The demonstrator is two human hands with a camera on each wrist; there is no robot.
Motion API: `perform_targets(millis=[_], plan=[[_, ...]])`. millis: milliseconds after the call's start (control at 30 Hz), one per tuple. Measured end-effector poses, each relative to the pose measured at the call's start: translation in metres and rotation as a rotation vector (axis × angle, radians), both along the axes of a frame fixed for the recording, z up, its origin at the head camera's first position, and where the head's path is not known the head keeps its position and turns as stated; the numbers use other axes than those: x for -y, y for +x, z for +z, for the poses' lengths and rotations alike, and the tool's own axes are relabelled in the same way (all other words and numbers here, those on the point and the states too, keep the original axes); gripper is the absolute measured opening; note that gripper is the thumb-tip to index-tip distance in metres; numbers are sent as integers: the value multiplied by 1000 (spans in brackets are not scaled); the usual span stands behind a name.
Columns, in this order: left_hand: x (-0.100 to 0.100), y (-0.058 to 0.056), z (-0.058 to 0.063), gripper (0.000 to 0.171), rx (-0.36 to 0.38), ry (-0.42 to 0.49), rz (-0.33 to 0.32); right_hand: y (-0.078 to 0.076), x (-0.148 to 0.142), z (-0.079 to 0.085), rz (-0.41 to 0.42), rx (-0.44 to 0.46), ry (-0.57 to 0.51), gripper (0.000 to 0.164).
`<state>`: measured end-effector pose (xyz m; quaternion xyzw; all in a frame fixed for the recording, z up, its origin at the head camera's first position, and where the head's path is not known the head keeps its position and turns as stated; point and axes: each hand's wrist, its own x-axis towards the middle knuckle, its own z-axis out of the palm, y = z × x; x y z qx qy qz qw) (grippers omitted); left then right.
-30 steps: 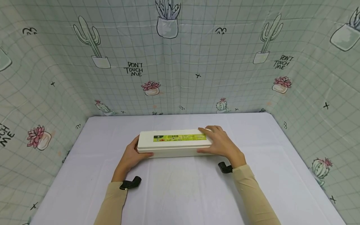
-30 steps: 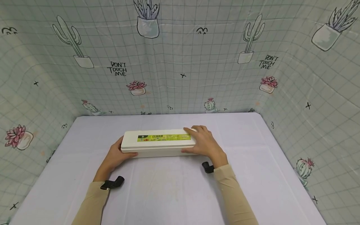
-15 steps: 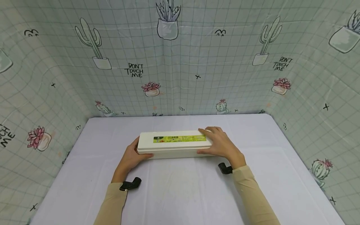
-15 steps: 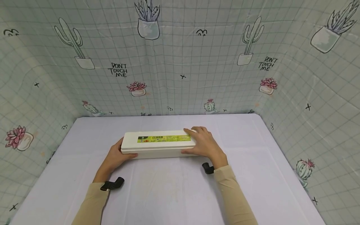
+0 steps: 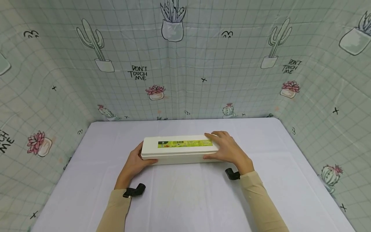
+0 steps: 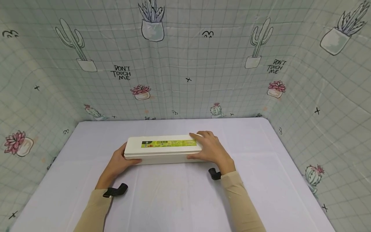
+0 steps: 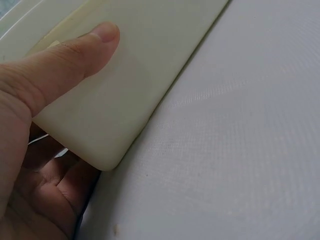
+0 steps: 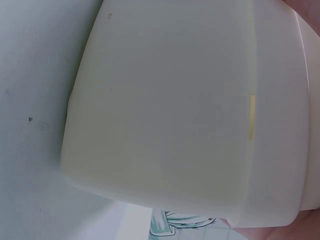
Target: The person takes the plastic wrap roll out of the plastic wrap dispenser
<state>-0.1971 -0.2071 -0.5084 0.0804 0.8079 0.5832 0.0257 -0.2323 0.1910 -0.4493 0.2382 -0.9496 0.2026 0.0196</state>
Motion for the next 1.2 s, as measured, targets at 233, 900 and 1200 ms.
perform_targets(millis=[233, 900, 1200], plan=[[0, 2, 2, 108, -12, -25, -10, 0, -1, 1, 9, 12, -8, 96], [3, -1, 1, 105, -19, -34, -22, -3, -2, 4, 43, 70, -56, 91], [2, 0, 1, 101, 11, 3, -23, -2, -1, 5, 34, 81, -46, 89]])
